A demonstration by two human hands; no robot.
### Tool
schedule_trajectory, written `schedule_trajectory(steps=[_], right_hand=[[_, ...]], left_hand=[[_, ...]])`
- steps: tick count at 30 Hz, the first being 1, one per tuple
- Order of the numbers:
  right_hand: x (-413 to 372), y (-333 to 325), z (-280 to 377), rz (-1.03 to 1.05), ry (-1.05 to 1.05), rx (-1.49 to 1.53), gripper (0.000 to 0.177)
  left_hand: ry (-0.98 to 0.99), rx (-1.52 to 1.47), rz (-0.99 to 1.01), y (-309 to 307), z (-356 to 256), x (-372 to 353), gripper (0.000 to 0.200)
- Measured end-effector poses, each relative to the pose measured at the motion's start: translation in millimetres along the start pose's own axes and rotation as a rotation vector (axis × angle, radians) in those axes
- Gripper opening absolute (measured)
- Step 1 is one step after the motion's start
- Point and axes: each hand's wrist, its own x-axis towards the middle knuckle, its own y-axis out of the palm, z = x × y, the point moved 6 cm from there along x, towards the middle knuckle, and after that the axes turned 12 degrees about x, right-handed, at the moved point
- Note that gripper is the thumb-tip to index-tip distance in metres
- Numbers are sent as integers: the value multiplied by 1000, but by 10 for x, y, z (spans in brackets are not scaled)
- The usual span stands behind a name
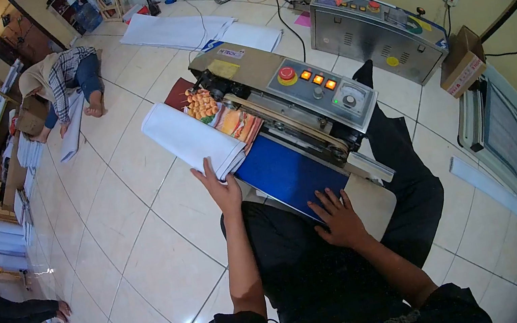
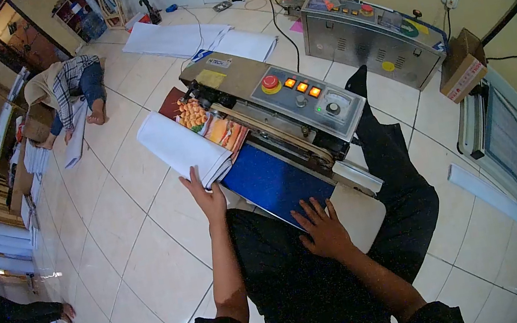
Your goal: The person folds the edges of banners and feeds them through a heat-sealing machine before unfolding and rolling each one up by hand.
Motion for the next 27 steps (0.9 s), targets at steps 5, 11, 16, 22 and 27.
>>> schedule_trajectory(steps=[5,11,16,22,27], right_hand=[[-2,-33,15,-25,-9,11,65],[0,-14,16,27,-4,-21,66],[1,-1,-7,-1,-4,-4,65],[-8,-10,-9,-19,-16,-7,64],[-3,15,-23,-9,-5,14,63]], left_hand=[[203,461,62,-100,-328,145,71],[516,738,294,280,-367,471,72],[523,832,605,637,-146,609,79],[480,843,601,687,-58,718,56],[476,791,556,682,-5,798,59]])
